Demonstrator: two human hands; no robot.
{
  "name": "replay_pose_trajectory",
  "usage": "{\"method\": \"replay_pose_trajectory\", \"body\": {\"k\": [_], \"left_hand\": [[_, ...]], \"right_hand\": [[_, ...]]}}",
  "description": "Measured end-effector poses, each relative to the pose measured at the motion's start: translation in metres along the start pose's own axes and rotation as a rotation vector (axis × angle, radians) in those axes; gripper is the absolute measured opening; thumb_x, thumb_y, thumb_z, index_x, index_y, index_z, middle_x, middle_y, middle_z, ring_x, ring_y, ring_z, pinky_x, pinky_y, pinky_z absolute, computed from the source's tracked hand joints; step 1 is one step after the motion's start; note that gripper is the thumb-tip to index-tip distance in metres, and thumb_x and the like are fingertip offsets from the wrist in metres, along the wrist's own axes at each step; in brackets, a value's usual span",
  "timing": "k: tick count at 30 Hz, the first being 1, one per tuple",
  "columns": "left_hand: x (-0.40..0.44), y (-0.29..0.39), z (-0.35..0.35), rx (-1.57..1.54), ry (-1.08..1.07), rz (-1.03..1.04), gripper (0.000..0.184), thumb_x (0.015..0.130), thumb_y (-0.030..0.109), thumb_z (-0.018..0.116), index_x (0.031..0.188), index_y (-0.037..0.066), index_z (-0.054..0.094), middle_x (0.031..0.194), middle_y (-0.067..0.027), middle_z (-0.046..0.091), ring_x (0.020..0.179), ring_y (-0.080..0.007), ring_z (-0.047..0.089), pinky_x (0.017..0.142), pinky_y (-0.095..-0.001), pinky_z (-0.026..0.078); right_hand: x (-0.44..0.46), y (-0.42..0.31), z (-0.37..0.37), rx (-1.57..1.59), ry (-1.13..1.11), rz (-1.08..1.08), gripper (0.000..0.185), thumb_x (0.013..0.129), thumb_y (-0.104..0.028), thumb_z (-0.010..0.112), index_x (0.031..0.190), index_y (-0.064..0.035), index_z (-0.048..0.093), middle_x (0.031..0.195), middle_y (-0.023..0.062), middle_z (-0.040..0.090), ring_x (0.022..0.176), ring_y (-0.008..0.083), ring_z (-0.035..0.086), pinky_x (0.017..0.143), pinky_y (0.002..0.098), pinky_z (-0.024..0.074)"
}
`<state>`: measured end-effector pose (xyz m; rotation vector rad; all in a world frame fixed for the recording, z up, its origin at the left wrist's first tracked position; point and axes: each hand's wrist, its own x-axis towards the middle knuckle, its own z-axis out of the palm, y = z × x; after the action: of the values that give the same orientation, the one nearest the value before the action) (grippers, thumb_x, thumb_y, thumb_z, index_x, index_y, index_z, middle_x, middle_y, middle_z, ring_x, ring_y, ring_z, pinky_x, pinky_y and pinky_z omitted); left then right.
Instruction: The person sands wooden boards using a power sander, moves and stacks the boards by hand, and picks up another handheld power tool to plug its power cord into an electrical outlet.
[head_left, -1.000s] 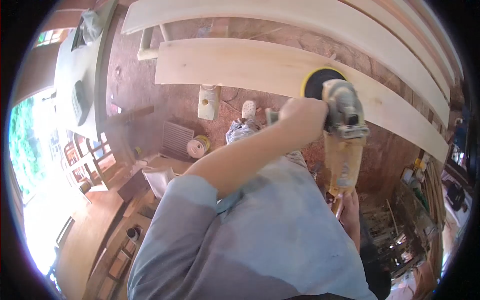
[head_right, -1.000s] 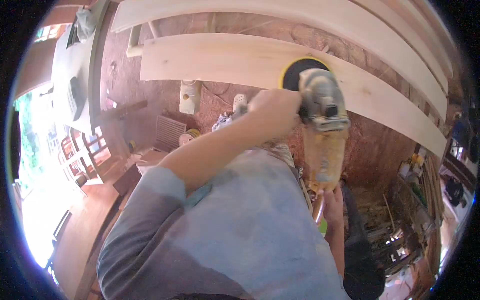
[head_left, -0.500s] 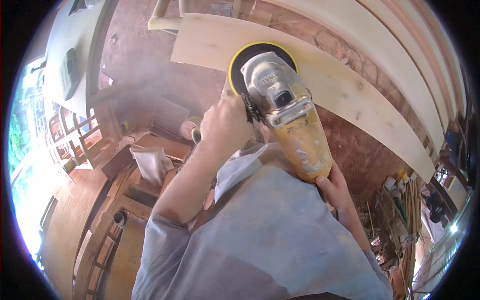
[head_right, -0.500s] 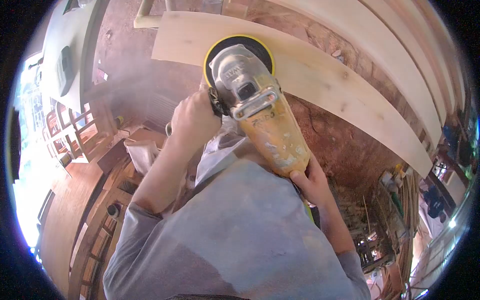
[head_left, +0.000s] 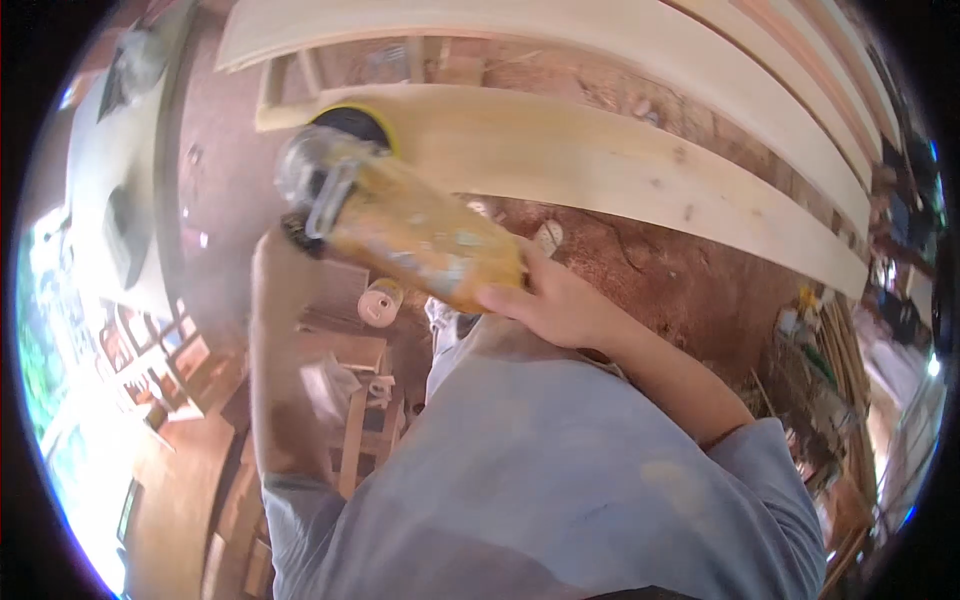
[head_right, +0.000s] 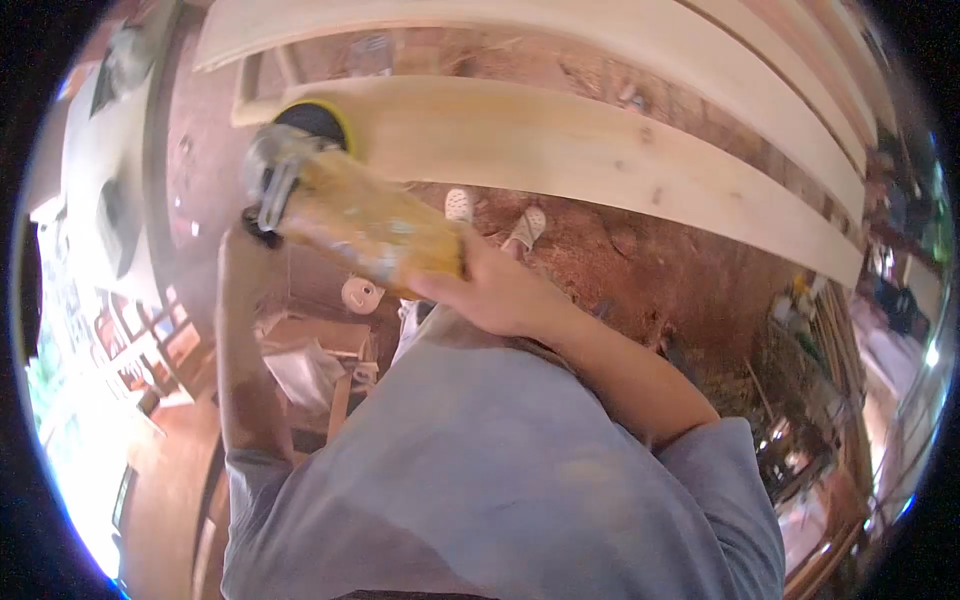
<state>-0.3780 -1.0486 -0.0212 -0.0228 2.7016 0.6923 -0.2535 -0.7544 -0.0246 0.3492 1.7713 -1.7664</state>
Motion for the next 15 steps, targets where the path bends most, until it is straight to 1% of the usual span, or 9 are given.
{"method": "replay_pose_trajectory", "body": {"k": [1,2,5,6,8,10,12,14,15], "left_hand": [[-0.001,0.005,0.007,0.002,0.009,-0.052,0.026,0.081,0.01,0.065,0.106,0.003,0.07,0.094,-0.0255,0.07,0.094,-0.0432,0.068,0.078,-0.0463,0.053],[0.011,0.011,0.015,-0.005,-0.011,-0.021,0.026,0.081,0.01,0.065,0.106,0.003,0.07,0.094,-0.0255,0.07,0.094,-0.0432,0.068,0.078,-0.0463,0.053],[0.062,0.025,0.029,0.171,-0.069,-0.071,0.025,0.082,0.012,0.065,0.105,0.003,0.07,0.094,-0.0251,0.07,0.094,-0.0433,0.068,0.079,-0.0467,0.053],[0.078,0.048,0.039,0.18,-0.07,-0.07,0.025,0.082,0.012,0.065,0.105,0.003,0.07,0.094,-0.0251,0.07,0.094,-0.0433,0.068,0.079,-0.0467,0.053],[0.103,0.109,0.064,0.126,-0.05,0.131,0.024,0.082,0.012,0.064,0.104,0.003,0.069,0.094,-0.0265,0.07,0.094,-0.0444,0.068,0.079,-0.0485,0.053],[0.13,0.153,0.095,0.186,-0.172,0.086,0.026,0.082,0.013,0.064,0.105,0.002,0.069,0.096,-0.0263,0.07,0.096,-0.0441,0.067,0.081,-0.0503,0.053],[0.121,0.208,0.109,0.169,-0.309,0.107,0.027,0.081,0.012,0.063,0.105,0.001,0.069,0.099,-0.0258,0.07,0.098,-0.0427,0.067,0.085,-0.0512,0.053],[0.09,0.247,0.118,0.127,-0.338,0.186,0.025,0.081,0.012,0.064,0.104,0.003,0.069,0.099,-0.024,0.071,0.098,-0.0422,0.068,0.086,-0.0511,0.054],[0.071,0.269,0.123,0.15,-0.316,0.226,0.024,0.081,0.011,0.064,0.103,0.003,0.07,0.099,-0.0238,0.071,0.098,-0.0418,0.068,0.086,-0.0505,0.054]], "right_hand": [[-0.001,-0.004,-0.006,0.0,-0.046,0.018,0.075,0.094,-0.036,0.068,0.148,0.0039,0.035,0.136,0.0207,0.057,0.128,0.0259,0.054,0.109,0.0369,0.041],[0.001,-0.002,-0.016,0.001,-0.093,0.036,0.075,0.095,-0.033,0.068,0.149,0.0051,0.033,0.14,0.019,0.053,0.131,0.0228,0.05,0.111,0.0351,0.0386],[0.02,0.011,-0.06,-0.033,-0.055,0.08,0.074,0.095,-0.033,0.068,0.149,0.0041,0.033,0.14,0.0185,0.054,0.131,0.0222,0.051,0.11,0.0351,0.0396],[0.026,0.01,-0.078,-0.044,-0.042,0.094,0.074,0.095,-0.033,0.067,0.149,0.0038,0.033,0.14,0.0183,0.054,0.13,0.022,0.051,0.11,0.0351,0.0399],[0.015,0.005,-0.127,0.026,0.094,0.179,0.072,0.094,-0.034,0.067,0.148,0.0017,0.037,0.133,0.0205,0.06,0.125,0.0278,0.057,0.107,0.0386,0.0432],[-0.011,0.005,-0.162,0.237,0.183,0.048,0.07,0.094,-0.031,0.067,0.15,0.0005,0.036,0.136,0.0159,0.058,0.121,0.0228,0.058,0.103,0.038,0.0454],[-0.053,-0.004,-0.186,0.361,0.222,0.291,0.068,0.096,-0.026,0.065,0.151,-0.0001,0.035,0.138,0.0122,0.055,0.116,0.0186,0.057,0.1,0.0352,0.046],[-0.102,0.0,-0.186,0.452,0.373,0.234,0.065,0.097,-0.024,0.062,0.151,-0.0001,0.036,0.135,0.0116,0.056,0.112,0.0181,0.057,0.097,0.033,0.0464],[-0.128,0.003,-0.192,0.39,0.404,0.271,0.063,0.097,-0.023,0.06,0.151,-0.0007,0.037,0.134,0.0114,0.057,0.111,0.0181,0.057,0.097,0.0332,0.0462]]}}
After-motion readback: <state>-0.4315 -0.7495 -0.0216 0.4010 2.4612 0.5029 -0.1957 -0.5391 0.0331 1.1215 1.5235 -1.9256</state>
